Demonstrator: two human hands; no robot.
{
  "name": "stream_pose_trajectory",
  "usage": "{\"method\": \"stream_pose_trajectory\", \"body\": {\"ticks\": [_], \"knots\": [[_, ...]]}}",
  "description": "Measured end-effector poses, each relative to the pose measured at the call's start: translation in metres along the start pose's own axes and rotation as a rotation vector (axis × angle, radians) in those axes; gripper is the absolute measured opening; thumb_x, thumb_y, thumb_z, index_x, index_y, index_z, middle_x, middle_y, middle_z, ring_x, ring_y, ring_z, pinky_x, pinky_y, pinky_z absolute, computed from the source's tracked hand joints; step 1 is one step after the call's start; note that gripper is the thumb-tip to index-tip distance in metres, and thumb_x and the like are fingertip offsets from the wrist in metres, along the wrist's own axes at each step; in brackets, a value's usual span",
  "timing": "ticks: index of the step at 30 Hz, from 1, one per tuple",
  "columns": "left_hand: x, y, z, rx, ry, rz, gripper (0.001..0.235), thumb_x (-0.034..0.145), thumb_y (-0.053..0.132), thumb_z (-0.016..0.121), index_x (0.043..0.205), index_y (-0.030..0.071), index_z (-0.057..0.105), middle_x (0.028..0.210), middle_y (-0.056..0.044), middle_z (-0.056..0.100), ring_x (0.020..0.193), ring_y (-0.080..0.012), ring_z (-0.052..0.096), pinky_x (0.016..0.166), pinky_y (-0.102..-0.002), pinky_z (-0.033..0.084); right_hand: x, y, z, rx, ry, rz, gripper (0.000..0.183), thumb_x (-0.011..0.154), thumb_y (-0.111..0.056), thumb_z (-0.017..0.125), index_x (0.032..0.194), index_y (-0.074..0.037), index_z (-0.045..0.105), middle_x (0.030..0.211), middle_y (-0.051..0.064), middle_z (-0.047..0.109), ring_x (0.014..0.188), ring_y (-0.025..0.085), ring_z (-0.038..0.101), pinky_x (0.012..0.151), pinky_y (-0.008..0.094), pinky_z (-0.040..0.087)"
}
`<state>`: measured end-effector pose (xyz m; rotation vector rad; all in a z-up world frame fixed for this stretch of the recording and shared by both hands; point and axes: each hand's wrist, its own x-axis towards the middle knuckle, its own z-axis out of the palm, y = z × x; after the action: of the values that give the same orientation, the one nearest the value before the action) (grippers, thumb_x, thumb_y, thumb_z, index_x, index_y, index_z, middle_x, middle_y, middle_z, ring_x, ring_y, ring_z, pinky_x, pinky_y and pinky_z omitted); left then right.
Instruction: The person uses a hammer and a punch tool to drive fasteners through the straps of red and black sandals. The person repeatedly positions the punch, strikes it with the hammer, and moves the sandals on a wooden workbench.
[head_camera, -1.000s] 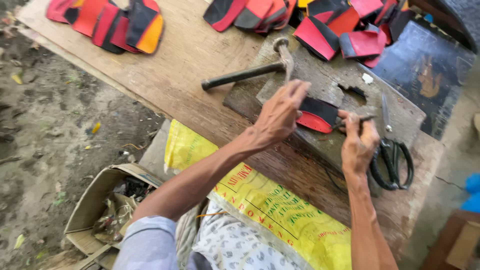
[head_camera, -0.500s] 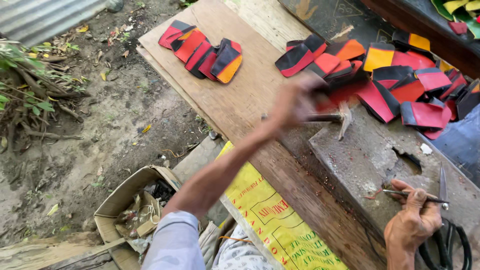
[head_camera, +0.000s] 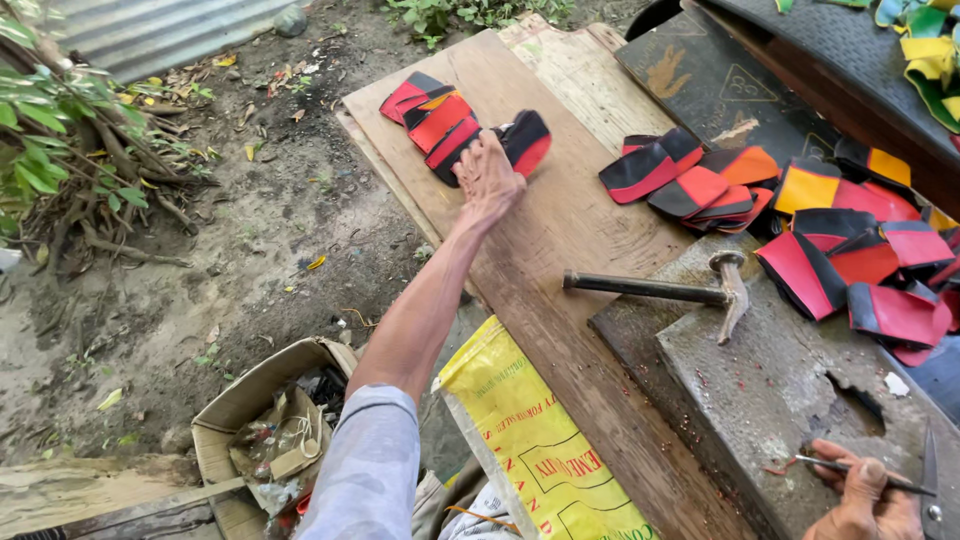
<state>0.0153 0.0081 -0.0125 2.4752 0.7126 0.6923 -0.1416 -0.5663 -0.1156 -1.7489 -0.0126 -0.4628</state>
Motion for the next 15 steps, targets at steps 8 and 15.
{"method": "stream_pose_trajectory", "body": {"ticks": [8, 15], "knots": [[-0.001, -0.043, -0.050, 0.098, -0.228, -0.233, 0.068, 0.073, 0.023, 0.084, 0.130, 0.008, 0.052, 0.123, -0.022, 0.067, 0.127, -0.0398, 0.057, 0.104, -0.051, 0.051, -0.007, -0.010, 0.005, 0.053, 0.008, -0.027, 0.033, 0.119, -0.021, 0.054, 0.109, 0.010, 0.054, 0.108, 0.025, 0.071, 0.086, 0.021, 0.065, 0.087, 0.027, 0.053], [0.040, -0.079, -0.070, 0.009, -0.249, -0.227, 0.154, 0.041, 0.045, 0.101, 0.164, 0.028, 0.011, 0.163, -0.034, -0.018, 0.154, -0.0480, -0.009, 0.120, -0.068, 0.008, -0.004, -0.020, 0.013, 0.095, 0.028, -0.031, 0.033, 0.121, -0.018, 0.060, 0.105, 0.010, 0.054, 0.105, 0.025, 0.071, 0.086, 0.020, 0.066, 0.087, 0.026, 0.054]]}}
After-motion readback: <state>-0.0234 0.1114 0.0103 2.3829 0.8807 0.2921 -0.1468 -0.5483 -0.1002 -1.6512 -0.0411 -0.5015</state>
